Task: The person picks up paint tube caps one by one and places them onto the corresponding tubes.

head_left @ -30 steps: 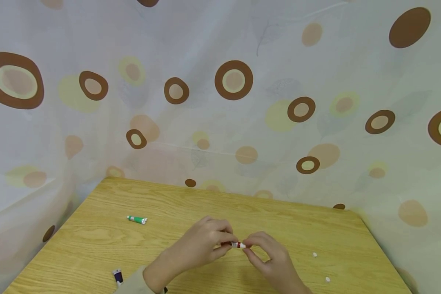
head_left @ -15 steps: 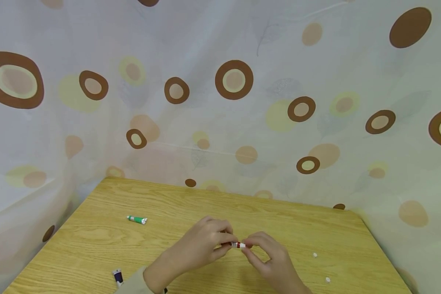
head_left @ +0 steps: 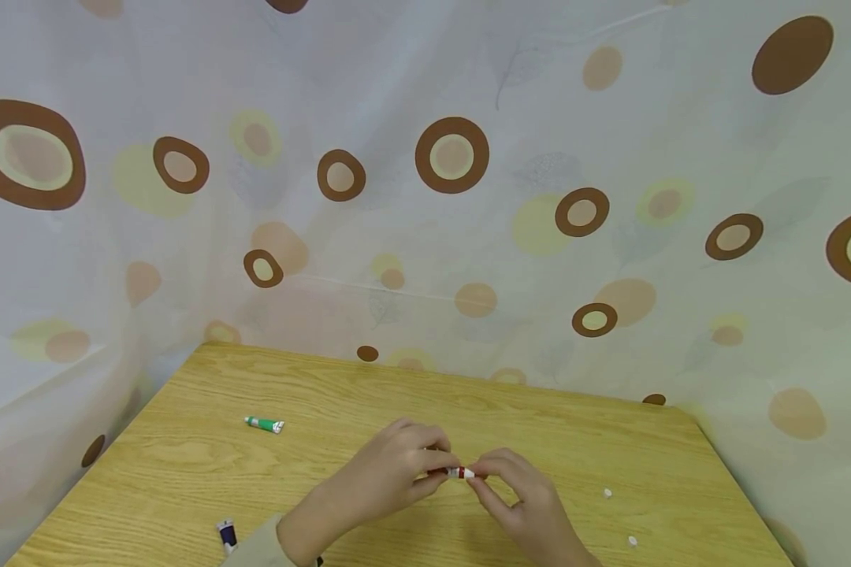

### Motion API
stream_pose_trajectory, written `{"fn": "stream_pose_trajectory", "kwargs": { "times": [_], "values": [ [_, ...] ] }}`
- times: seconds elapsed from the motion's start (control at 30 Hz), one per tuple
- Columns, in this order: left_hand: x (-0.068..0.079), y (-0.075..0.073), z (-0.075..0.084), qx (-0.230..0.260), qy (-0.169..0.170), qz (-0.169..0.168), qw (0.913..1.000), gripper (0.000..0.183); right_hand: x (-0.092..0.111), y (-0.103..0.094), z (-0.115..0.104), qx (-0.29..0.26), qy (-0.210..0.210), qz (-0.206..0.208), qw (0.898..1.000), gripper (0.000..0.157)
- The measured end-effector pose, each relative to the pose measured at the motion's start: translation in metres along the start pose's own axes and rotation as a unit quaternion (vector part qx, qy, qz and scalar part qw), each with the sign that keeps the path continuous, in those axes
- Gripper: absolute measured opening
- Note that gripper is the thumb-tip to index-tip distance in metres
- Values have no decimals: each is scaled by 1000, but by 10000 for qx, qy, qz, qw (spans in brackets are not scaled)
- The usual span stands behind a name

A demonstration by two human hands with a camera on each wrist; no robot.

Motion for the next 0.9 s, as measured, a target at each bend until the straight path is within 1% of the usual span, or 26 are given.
{"fn": "stream_pose_trajectory", "kwargs": {
  "times": [0.1,0.13,0.23,0.33,0.37,0.47,0.6,0.73,0.83,0.9],
  "values": [
    [-1,0,1,-153,131,145,9997,12,0,0,-1,75,138,-31,9999,36],
    [-1,0,1,-223,182,205,9994,12,0,0,-1,107,190,-41,9998,32],
    [-2,0,3,-471,332,400,9975,13,-2,-1,-1,92,305,-73,9995,25],
    [-3,-1,4,-686,403,482,9957,14,-3,-2,-2,74,370,-79,9993,22],
    [-4,-1,4,-726,406,483,9954,14,-4,-3,-2,47,396,-84,9992,25],
    [-4,0,3,-699,352,417,9961,14,-3,-2,0,26,488,-89,9988,26],
    [-4,4,0,-448,210,297,9983,12,-2,-1,2,40,672,-173,9976,29],
    [-1,10,-6,-237,-57,0,9997,10,1,-1,3,135,771,-302,9965,38],
    [1,14,-10,-262,-238,-180,9992,10,3,-2,5,178,953,-399,9945,40],
    [2,16,-14,-334,-292,-233,9987,10,6,-3,6,216,1096,-470,9926,40]
  ]
}}
Point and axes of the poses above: each hand's wrist, its own x-axis away from the middle knuckle, its own y-axis out of the palm, z = x × y, the point moved 3 cm from there along -x, towards the middle knuckle, and after that the axes turned 12 degrees about -z, right-handed, at the moved point
